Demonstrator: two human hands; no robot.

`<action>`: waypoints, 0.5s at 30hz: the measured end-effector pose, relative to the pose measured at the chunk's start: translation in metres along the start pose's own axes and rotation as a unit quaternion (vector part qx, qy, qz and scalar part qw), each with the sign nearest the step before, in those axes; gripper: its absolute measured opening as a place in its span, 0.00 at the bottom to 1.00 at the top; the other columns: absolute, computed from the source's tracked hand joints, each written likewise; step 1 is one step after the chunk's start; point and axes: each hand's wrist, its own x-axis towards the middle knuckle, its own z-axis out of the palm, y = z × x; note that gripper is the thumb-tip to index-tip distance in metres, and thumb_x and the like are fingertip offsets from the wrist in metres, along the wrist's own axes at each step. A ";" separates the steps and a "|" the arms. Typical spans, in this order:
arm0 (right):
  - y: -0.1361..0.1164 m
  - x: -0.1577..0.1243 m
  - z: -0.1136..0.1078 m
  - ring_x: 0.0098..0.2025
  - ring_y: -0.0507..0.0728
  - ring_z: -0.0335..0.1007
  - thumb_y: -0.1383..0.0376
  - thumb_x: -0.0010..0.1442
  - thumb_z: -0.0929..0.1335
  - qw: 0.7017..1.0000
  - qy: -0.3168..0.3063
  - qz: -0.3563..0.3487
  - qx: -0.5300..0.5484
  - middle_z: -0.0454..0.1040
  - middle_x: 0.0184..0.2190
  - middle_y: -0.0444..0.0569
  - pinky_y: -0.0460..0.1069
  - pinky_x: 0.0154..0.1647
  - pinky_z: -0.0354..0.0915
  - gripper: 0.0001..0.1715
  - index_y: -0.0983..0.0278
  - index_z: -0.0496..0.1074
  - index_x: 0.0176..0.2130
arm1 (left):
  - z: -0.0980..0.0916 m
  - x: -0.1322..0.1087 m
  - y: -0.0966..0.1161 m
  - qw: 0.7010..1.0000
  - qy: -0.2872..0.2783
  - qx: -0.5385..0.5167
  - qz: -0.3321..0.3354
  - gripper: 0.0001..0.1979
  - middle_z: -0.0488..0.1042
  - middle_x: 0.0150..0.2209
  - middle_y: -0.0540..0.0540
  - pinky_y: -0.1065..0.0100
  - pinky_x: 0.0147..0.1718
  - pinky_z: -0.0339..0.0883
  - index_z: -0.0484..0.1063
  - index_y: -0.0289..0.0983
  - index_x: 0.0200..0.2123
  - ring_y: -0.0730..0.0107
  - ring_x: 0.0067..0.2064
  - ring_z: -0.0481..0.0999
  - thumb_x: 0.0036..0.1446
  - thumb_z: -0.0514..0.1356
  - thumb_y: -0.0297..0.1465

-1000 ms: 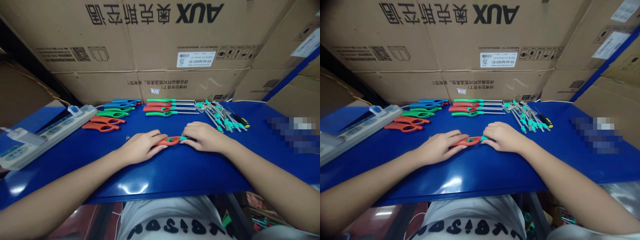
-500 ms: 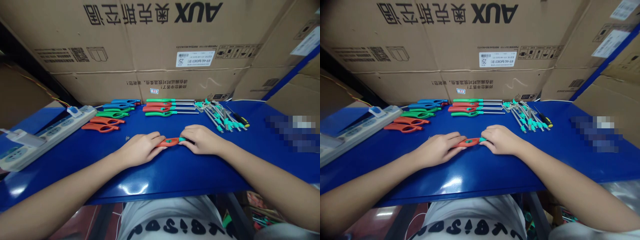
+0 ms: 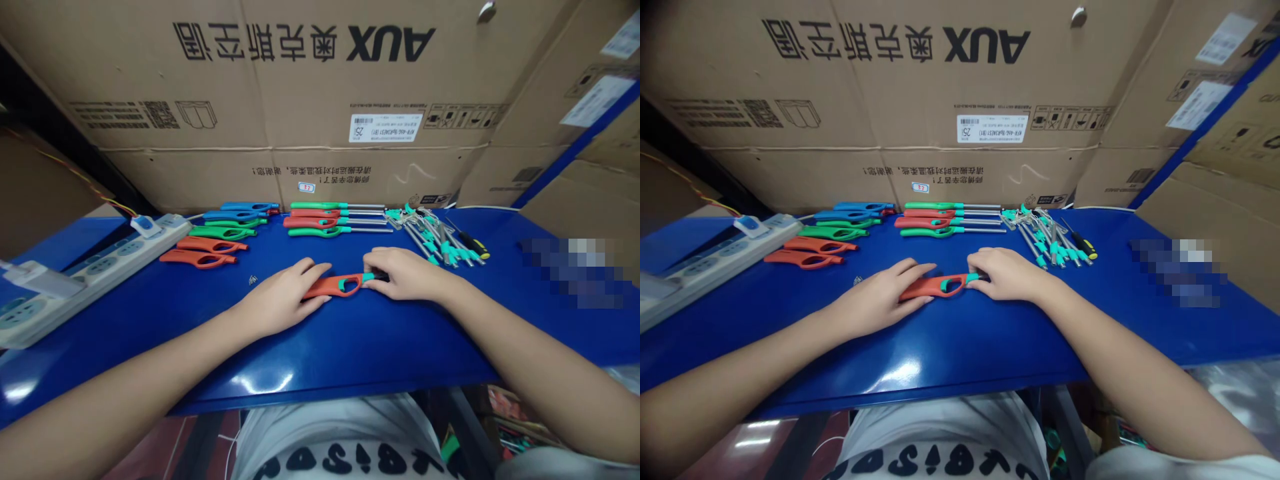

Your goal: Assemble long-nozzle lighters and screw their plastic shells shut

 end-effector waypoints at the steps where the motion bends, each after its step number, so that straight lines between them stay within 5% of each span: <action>1: 0.004 -0.001 -0.002 0.31 0.54 0.65 0.60 0.62 0.70 1.000 -0.013 0.014 0.009 0.71 0.31 0.47 0.47 0.31 0.56 0.10 0.64 0.69 0.34 | -0.001 0.000 -0.002 1.000 0.001 -0.002 -0.007 0.25 0.70 0.55 0.39 0.61 0.44 0.73 0.63 0.39 0.64 0.56 0.47 0.79 0.68 0.56 0.41; 6: 0.025 -0.006 -0.015 0.35 0.56 0.68 0.49 0.58 0.73 0.996 -0.036 0.018 0.079 0.73 0.33 0.49 0.49 0.35 0.63 0.20 0.63 0.72 0.35 | -0.003 -0.001 -0.014 0.999 0.006 -0.027 -0.024 0.22 0.72 0.49 0.40 0.61 0.43 0.73 0.69 0.37 0.58 0.61 0.42 0.77 0.66 0.59 0.40; 9: 0.046 -0.012 -0.026 0.38 0.57 0.69 0.48 0.58 0.73 0.995 0.010 0.047 0.087 0.75 0.37 0.50 0.51 0.40 0.65 0.21 0.63 0.74 0.40 | -0.002 -0.001 -0.016 0.998 0.013 -0.056 -0.021 0.20 0.71 0.48 0.41 0.63 0.42 0.73 0.72 0.36 0.56 0.63 0.41 0.76 0.65 0.59 0.39; 11: 0.068 -0.019 -0.035 0.41 0.59 0.70 0.53 0.60 0.72 0.985 0.078 0.157 0.010 0.75 0.39 0.53 0.53 0.44 0.64 0.16 0.63 0.74 0.40 | 0.000 -0.001 -0.015 0.997 0.021 -0.072 -0.017 0.19 0.71 0.48 0.41 0.62 0.43 0.73 0.72 0.35 0.55 0.63 0.42 0.76 0.65 0.59 0.37; 15: 0.117 -0.043 -0.050 0.38 0.63 0.69 0.59 0.54 0.75 0.891 0.133 0.424 -0.089 0.71 0.34 0.64 0.56 0.37 0.60 0.16 0.67 0.69 0.31 | 0.002 -0.001 -0.012 0.994 0.041 -0.097 -0.010 0.16 0.72 0.48 0.40 0.60 0.48 0.72 0.73 0.32 0.54 0.61 0.45 0.76 0.67 0.56 0.34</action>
